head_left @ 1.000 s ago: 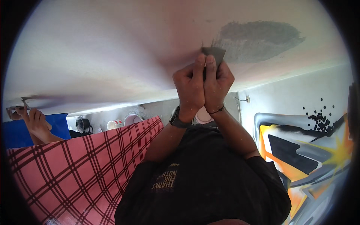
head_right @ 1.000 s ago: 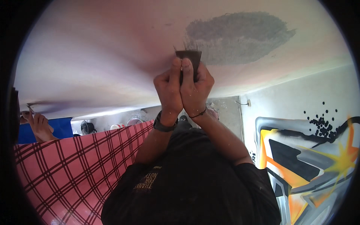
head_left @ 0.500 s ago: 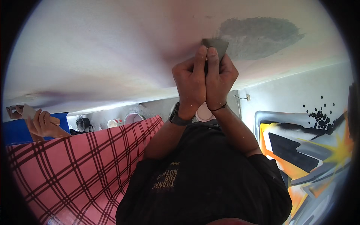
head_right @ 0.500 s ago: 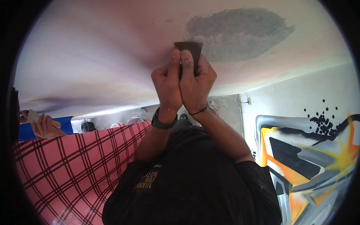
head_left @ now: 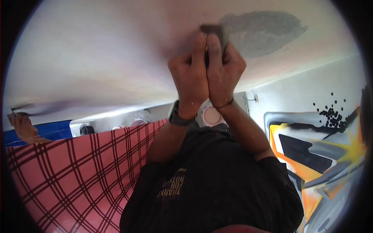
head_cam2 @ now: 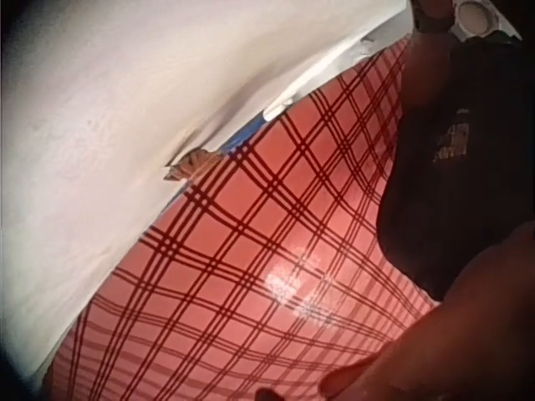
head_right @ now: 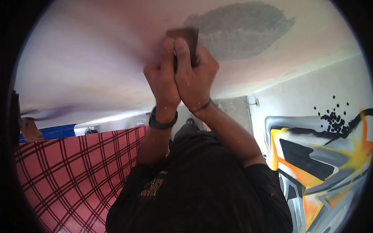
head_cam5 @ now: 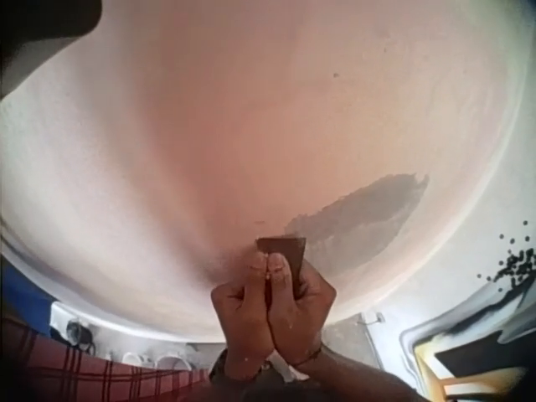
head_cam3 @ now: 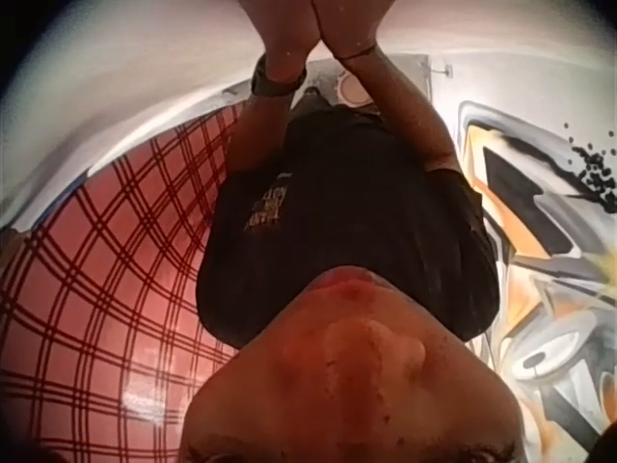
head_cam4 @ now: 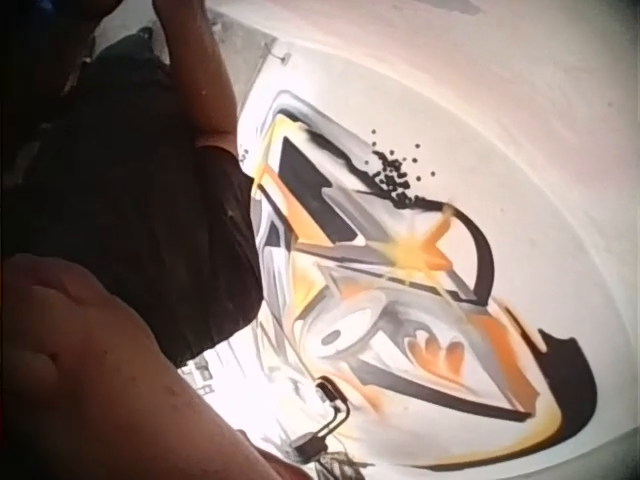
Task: Scraping a patch of ceiling with a putty knife.
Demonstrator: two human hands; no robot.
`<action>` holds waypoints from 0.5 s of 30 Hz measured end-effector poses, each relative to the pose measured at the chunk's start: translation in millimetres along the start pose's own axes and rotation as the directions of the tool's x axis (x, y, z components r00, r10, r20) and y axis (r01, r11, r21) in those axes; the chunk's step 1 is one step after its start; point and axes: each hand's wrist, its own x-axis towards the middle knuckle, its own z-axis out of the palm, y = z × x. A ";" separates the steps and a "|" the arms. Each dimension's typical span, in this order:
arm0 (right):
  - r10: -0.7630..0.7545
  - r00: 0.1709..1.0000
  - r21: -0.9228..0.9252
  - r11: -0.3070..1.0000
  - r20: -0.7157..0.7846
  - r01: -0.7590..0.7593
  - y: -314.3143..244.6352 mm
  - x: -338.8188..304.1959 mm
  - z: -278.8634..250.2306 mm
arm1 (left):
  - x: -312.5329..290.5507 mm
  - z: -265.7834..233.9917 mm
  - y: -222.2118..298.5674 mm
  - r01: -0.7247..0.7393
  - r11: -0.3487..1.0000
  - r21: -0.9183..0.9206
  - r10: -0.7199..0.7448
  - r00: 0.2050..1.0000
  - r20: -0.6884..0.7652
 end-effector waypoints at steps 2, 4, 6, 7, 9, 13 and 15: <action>-0.029 1.000 -0.031 0.999 -0.003 0.028 7.4 3.5 2.7 | -2.6 3.7 -18.3 -0.016 0.999 -0.038 0.015 1.000 -0.024; 0.043 0.999 0.083 0.996 -0.016 -0.042 11.0 2.3 3.2 | 0.6 6.2 -22.9 -0.015 0.997 -0.075 0.012 0.999 -0.039; 0.039 0.999 0.064 0.997 0.001 -0.039 6.4 6.0 2.0 | 0.1 -0.1 -5.7 0.046 0.999 -0.016 -0.046 0.999 0.005; 0.012 1.000 0.051 0.999 0.021 -0.013 4.6 11.7 3.3 | -1.5 1.3 -8.2 0.046 0.999 -0.016 -0.046 0.999 0.006; 0.026 1.000 0.069 0.997 -0.002 -0.026 8.5 -0.5 -0.8 | -6.9 4.5 -18.1 0.047 0.997 -0.054 -0.048 0.999 -0.008; -0.016 1.000 0.006 1.000 -0.026 0.016 9.0 7.3 -3.5 | -2.6 10.0 -21.4 0.022 0.999 -0.029 -0.022 1.000 0.000; -0.023 0.999 0.052 0.998 -0.025 0.024 0.0 12.6 -1.7 | 3.8 11.2 1.3 -0.023 0.997 -0.078 0.023 1.000 0.005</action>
